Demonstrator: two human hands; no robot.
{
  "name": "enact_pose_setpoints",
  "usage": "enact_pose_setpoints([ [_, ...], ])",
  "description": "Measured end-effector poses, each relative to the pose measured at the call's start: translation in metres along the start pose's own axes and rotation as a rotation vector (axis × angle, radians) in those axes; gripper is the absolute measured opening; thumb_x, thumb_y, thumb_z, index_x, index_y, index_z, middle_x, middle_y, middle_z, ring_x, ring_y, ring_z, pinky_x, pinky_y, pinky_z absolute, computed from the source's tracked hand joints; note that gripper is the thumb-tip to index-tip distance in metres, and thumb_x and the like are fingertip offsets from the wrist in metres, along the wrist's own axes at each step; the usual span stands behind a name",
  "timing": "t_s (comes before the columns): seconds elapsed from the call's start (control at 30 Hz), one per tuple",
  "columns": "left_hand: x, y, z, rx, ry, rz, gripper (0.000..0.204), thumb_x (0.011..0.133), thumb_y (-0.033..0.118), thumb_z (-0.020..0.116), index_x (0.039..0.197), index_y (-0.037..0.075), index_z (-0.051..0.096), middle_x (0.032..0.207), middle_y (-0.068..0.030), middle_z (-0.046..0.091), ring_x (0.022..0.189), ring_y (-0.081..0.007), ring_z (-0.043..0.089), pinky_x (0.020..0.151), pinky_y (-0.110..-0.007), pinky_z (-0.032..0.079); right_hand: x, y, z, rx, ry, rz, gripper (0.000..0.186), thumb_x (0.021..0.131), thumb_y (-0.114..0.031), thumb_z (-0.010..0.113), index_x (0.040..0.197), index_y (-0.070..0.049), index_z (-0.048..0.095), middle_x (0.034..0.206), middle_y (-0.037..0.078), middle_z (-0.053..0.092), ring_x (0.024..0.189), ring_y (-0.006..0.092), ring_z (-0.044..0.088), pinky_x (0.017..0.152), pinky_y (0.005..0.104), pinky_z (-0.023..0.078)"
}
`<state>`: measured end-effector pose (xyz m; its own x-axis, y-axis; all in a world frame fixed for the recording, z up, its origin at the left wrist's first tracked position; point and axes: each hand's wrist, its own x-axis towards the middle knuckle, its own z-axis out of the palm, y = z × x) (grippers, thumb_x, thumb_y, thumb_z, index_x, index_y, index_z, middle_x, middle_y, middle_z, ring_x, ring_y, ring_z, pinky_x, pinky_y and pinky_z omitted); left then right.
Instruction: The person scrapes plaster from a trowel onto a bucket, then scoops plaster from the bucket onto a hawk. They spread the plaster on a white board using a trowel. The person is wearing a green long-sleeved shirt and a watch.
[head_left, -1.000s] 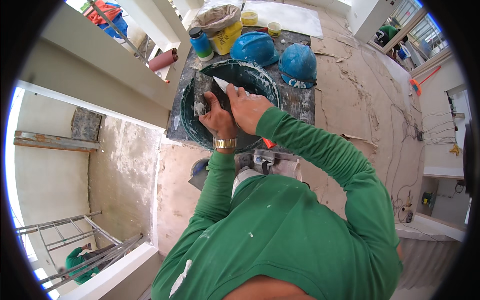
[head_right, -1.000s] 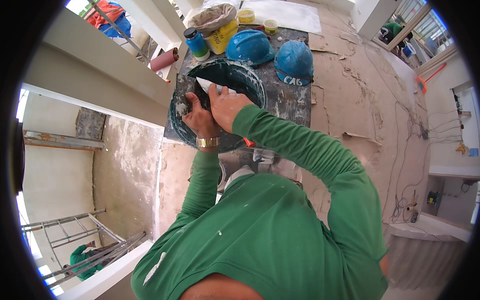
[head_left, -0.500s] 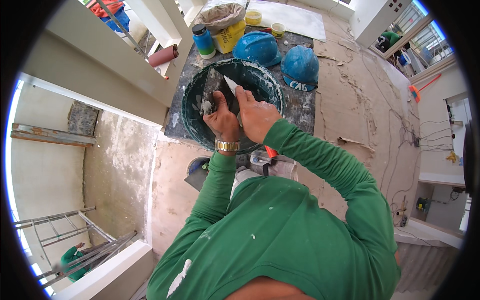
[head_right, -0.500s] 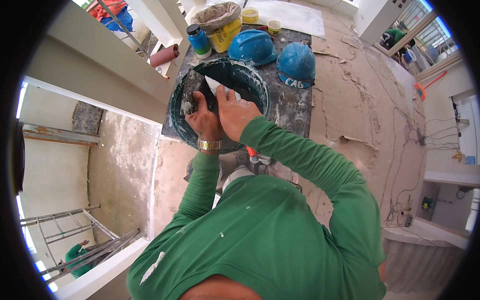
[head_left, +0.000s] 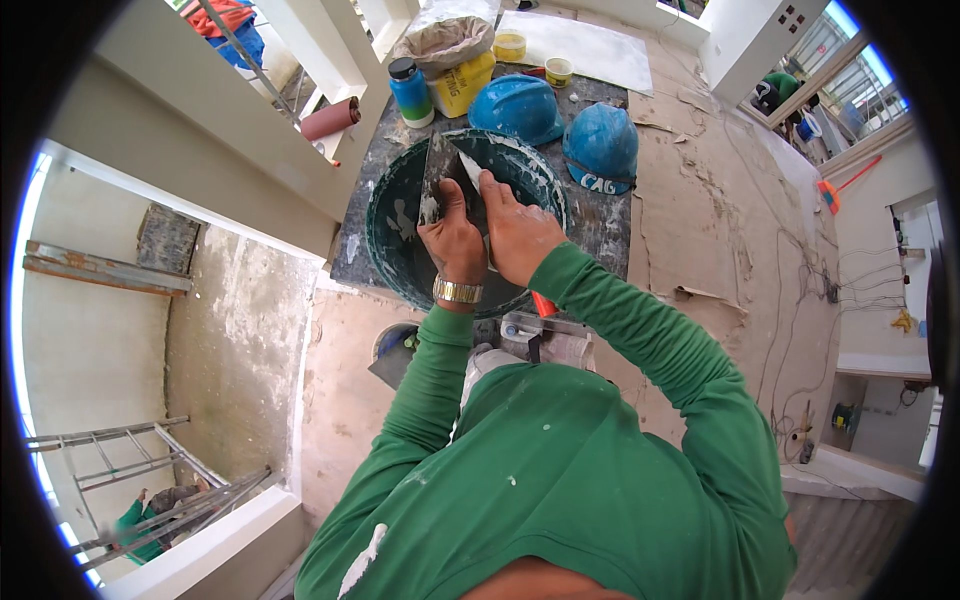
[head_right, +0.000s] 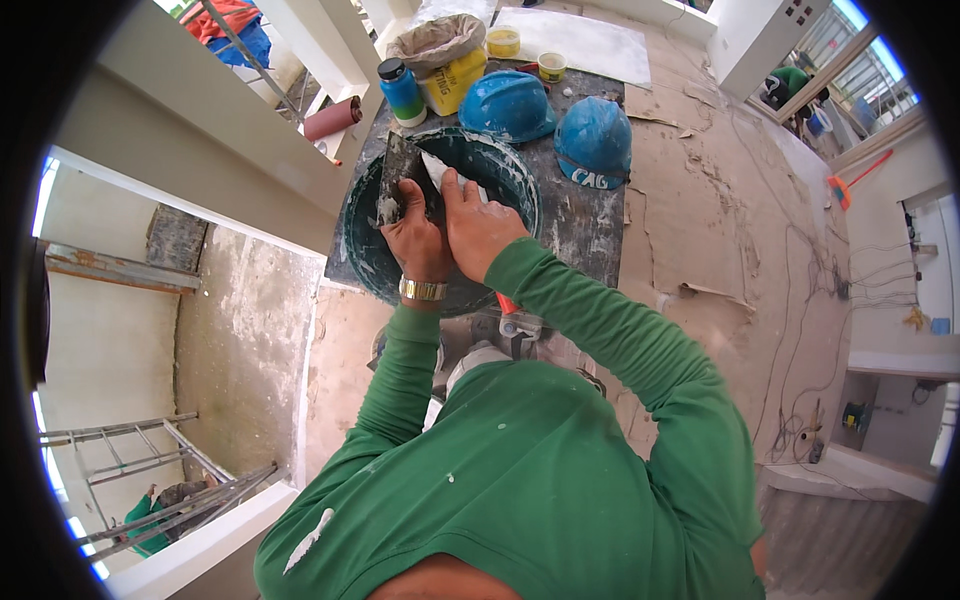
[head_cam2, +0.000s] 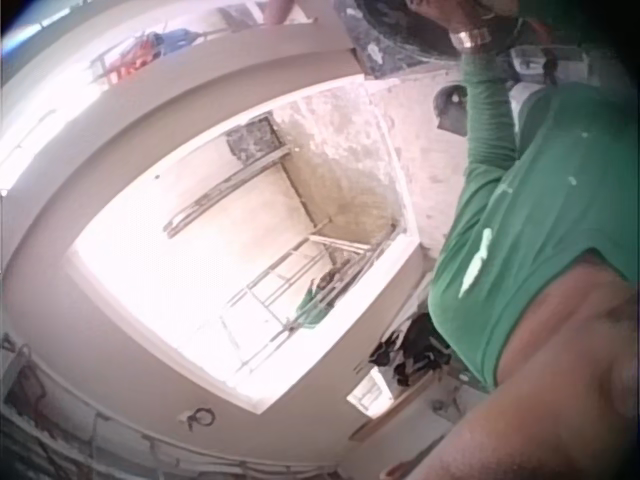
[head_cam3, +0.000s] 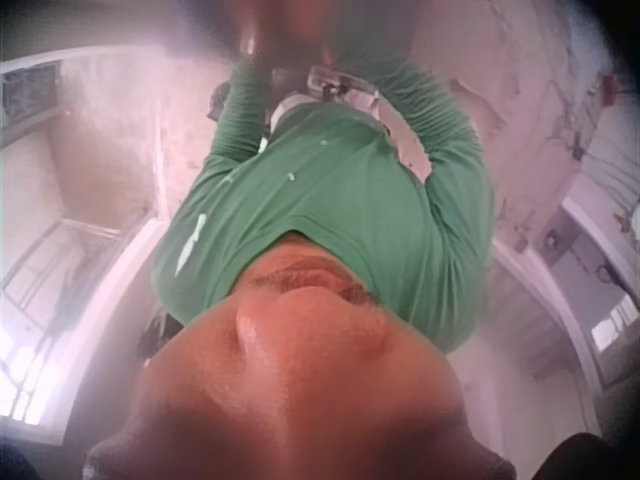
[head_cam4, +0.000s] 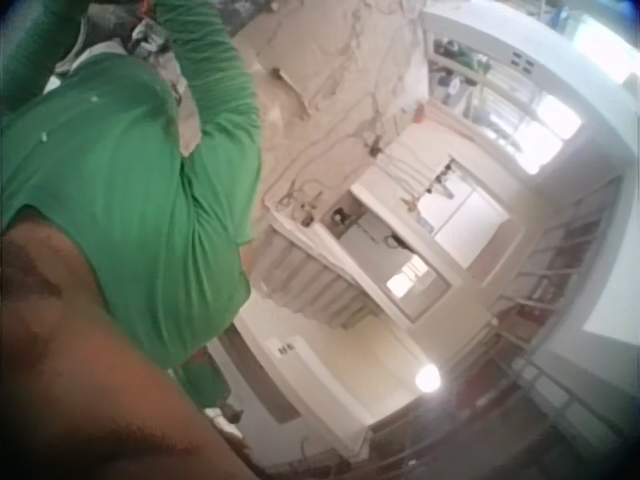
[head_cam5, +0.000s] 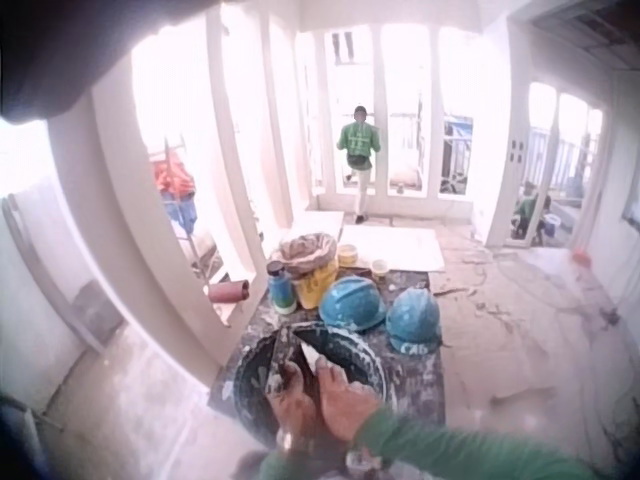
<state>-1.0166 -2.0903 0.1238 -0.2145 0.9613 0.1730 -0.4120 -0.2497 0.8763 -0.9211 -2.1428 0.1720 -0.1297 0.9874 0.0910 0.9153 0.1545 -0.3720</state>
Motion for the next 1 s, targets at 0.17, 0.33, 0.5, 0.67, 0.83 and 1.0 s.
enact_pose_setpoints([
  [0.17,0.004,-0.002,-0.01,0.025,-0.055,-0.074,0.029,0.102,0.027,0.061,0.106,-0.001,0.068,0.104,-0.004,0.071,0.088,-0.0117,0.063,0.076,-0.031,0.051,0.002,-0.001,0.003,0.04,-0.061,0.034,0.072,0.086,-0.009,0.057,0.148,0.005,0.024,0.125,0.029,0.055,0.094,0.047,0.066,0.08,0.0528,0.054],
  [0.33,0.01,-0.001,-0.011,-0.077,-0.062,-0.072,0.023,0.102,0.022,0.06,0.103,0.001,0.071,0.099,-0.0006,0.071,0.086,-0.0081,0.06,0.074,-0.028,0.048,0.0,-0.007,0.003,0.0,-0.082,0.006,0.066,0.087,-0.007,0.056,0.145,0.006,0.026,0.118,0.029,0.057,0.092,0.0426,0.068,0.077,0.0486,0.056],
  [0.5,-0.002,-0.002,-0.005,-0.141,-0.044,-0.129,0.026,0.102,0.026,0.061,0.107,0.002,0.068,0.105,-0.003,0.07,0.089,-0.0107,0.061,0.078,-0.03,0.049,0.006,-0.001,0.002,-0.046,-0.084,0.019,0.067,0.089,-0.01,0.054,0.145,0.012,0.024,0.118,0.033,0.056,0.092,0.0422,0.069,0.076,0.0464,0.057],
  [0.67,0.008,0.001,-0.009,-0.136,-0.034,-0.268,0.035,0.102,0.035,0.059,0.108,0.002,0.066,0.103,-0.004,0.069,0.086,-0.0119,0.063,0.075,-0.03,0.051,-0.012,-0.012,0.003,-0.113,-0.096,-0.045,0.069,0.089,-0.012,0.054,0.147,0.009,0.024,0.126,0.034,0.053,0.081,0.0437,0.069,0.071,0.0483,0.056],
  [0.83,0.01,0.006,-0.015,-0.33,-0.17,-0.398,0.036,0.103,0.033,0.058,0.112,-0.002,0.062,0.103,-0.0071,0.069,0.089,-0.0164,0.065,0.079,-0.033,0.054,-0.02,0.008,0.001,-0.166,-0.042,-0.134,0.064,0.092,-0.013,0.051,0.15,0.001,0.029,0.138,0.034,0.048,0.077,0.0411,0.071,0.071,0.0443,0.058],
  [1.0,0.015,-0.005,-0.013,-0.261,-0.163,-0.339,0.025,0.103,0.021,0.057,0.121,0.003,0.057,0.113,-0.0087,0.066,0.098,-0.0195,0.066,0.083,-0.035,0.056,-0.014,0.035,-0.021,-0.445,0.004,-0.133,0.075,0.091,-0.012,0.053,0.159,-0.019,0.022,0.151,0.028,0.038,0.09,0.0432,0.07,0.064,0.0429,0.059],
])
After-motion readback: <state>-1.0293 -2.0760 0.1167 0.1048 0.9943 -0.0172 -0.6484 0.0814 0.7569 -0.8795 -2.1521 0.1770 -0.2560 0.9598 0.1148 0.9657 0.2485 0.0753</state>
